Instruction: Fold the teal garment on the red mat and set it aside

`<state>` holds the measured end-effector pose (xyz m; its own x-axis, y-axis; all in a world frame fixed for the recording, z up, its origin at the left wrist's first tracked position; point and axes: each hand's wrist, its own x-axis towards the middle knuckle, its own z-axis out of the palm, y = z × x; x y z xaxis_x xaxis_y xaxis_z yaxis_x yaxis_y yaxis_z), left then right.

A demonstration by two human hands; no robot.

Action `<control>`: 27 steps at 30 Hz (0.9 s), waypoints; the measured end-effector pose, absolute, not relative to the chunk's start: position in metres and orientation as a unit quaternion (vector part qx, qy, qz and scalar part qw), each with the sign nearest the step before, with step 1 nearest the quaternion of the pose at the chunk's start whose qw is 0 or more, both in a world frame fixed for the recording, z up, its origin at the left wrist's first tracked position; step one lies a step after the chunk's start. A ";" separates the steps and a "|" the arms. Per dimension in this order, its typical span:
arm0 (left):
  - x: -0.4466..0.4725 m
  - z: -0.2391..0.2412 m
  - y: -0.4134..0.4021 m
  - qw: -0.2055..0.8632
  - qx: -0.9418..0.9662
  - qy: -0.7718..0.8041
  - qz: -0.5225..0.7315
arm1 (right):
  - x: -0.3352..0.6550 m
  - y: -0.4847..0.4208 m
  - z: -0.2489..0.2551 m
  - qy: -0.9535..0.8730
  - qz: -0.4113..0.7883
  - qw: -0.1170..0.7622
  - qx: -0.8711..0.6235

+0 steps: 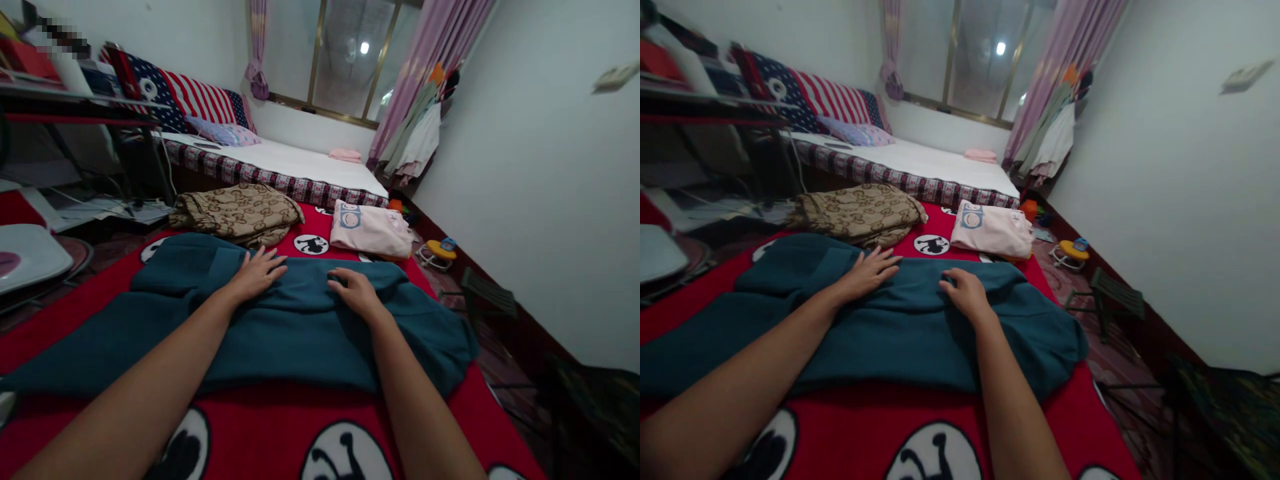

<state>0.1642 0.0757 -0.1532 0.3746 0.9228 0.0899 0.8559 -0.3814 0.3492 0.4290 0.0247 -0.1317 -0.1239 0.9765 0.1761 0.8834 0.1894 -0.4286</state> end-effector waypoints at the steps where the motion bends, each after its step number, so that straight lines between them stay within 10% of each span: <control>1: 0.163 -0.154 0.077 0.112 0.818 0.547 0.137 | 0.439 0.027 -0.129 -0.714 0.089 0.269 -0.640; 6: 0.164 -0.157 0.074 0.074 0.818 0.559 0.111 | 0.503 0.035 -0.127 -0.499 -0.067 0.477 -0.720; 11: 0.172 -0.153 0.068 0.053 0.817 0.536 0.206 | 0.535 0.044 -0.145 -0.331 0.041 0.554 -0.763; 27: 0.199 -0.162 0.055 0.140 0.893 0.413 0.114 | 0.545 0.023 -0.123 -0.510 0.103 0.205 -0.829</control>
<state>0.1987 0.0549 -0.1624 0.6336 0.7686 0.0883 0.7050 -0.6206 0.3432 0.5449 0.0228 -0.1232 0.4591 0.8875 0.0385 0.8035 -0.3964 -0.4442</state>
